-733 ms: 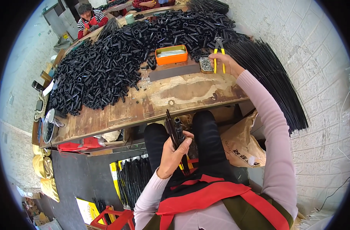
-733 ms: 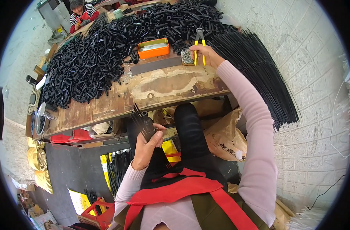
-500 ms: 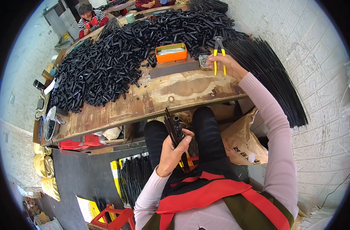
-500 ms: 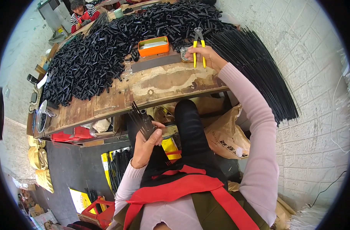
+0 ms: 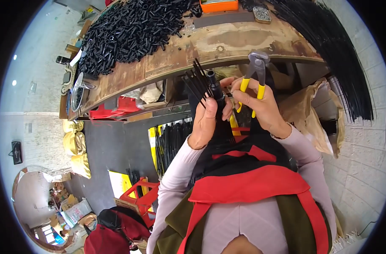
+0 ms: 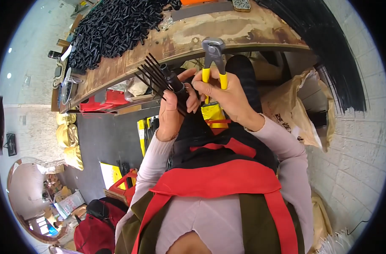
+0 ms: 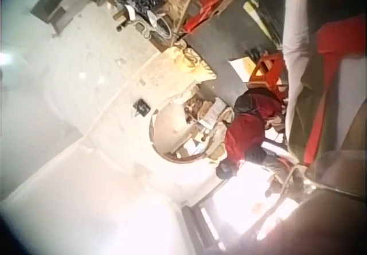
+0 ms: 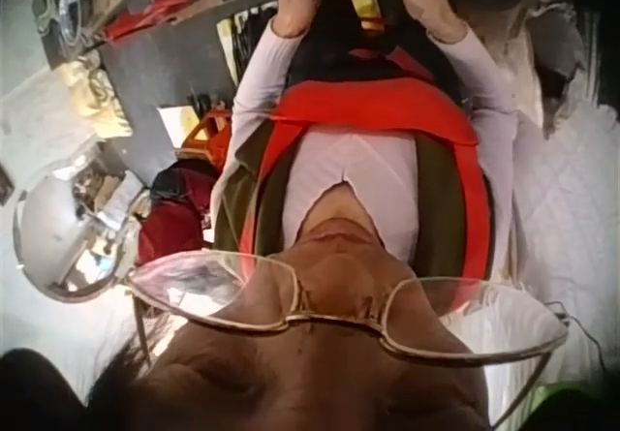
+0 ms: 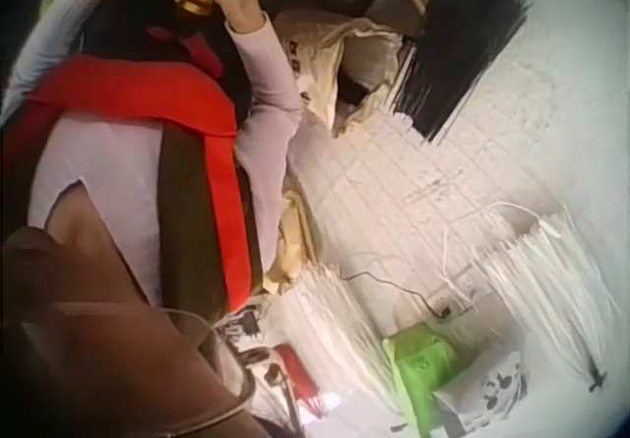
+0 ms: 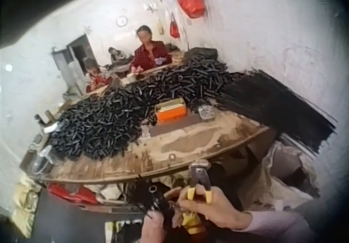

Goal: Assembling black cable or hose bundles at a factory workbench using nippers and jigs.

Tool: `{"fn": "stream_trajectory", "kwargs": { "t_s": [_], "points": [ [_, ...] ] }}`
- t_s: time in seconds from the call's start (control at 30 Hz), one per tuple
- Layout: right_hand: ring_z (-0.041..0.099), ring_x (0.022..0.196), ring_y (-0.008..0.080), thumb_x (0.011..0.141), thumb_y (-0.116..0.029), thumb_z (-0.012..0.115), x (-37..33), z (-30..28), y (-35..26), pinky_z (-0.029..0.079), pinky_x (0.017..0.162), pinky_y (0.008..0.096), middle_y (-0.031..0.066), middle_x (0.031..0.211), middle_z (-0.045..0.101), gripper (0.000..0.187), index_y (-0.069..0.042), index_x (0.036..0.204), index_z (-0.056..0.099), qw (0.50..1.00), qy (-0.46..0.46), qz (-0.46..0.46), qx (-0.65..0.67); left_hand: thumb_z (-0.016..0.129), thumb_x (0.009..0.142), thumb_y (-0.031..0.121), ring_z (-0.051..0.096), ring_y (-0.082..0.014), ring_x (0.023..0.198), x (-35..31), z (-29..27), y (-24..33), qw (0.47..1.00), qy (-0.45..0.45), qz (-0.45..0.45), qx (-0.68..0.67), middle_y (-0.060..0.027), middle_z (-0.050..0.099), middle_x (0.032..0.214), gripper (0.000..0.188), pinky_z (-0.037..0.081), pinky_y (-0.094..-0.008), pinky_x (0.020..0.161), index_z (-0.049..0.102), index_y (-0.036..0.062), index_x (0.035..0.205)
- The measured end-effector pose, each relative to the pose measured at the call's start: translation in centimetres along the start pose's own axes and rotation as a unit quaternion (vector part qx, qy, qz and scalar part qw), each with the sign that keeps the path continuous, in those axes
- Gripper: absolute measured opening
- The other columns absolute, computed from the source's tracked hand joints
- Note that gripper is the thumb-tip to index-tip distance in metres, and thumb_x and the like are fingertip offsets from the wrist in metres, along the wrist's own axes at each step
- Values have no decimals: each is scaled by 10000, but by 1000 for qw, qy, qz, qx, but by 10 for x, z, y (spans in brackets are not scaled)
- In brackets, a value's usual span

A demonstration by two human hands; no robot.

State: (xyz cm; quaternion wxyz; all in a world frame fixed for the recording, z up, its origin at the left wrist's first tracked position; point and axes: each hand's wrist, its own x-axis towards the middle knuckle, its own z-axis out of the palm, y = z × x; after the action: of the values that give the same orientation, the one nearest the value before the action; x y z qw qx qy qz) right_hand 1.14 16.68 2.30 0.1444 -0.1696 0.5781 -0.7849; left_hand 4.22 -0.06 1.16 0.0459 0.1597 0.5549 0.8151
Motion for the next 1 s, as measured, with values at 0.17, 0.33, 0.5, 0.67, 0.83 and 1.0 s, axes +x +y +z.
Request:
{"fn": "stream_trajectory", "kwargs": {
  "t_s": [0.17,0.33,0.5,0.67,0.83,1.0],
  "points": [
    [682,671,202,965,-198,602,-2,14,-6,498,624,272,95,926,615,216,3,1038,574,996,-33,30,75,356,984,619,426,-95,660,-4,2,4,1000,2,9,23,-4,456,712,818,386,-245,634,356,-85,1401],
    [680,668,203,969,-203,594,-3,9,2,507,624,275,87,871,616,247,17,1079,567,995,-27,34,88,393,927,694,430,-83,638,-4,6,4,1000,16,-8,26,10,453,719,925,355,-228,579,339,-93,1410],
    [682,672,205,966,-203,600,-1,9,-3,509,625,276,82,833,621,265,25,1098,567,993,-25,41,109,400,929,686,436,-84,641,0,5,2,1000,10,-15,21,8,459,724,924,356,-228,575,325,-97,1414],
    [682,678,204,964,-204,605,0,6,-3,514,626,284,93,882,622,267,21,1101,564,992,-36,43,112,409,930,681,438,-88,644,1,5,2,999,7,-18,28,6,455,724,920,360,-233,579,327,-97,1413],
    [677,693,199,963,-206,608,0,6,-3,526,632,293,103,906,623,263,20,1091,566,991,-34,51,121,427,925,680,439,-89,644,1,6,1,999,13,-19,27,6,457,725,918,361,-230,580,336,-97,1407],
    [672,700,199,966,-198,602,0,8,0,532,637,299,108,915,623,251,20,1086,566,990,-30,59,126,442,927,668,439,-84,648,-2,5,2,999,23,-23,28,7,458,725,899,366,-231,585,347,-88,1404]
  ]
}}
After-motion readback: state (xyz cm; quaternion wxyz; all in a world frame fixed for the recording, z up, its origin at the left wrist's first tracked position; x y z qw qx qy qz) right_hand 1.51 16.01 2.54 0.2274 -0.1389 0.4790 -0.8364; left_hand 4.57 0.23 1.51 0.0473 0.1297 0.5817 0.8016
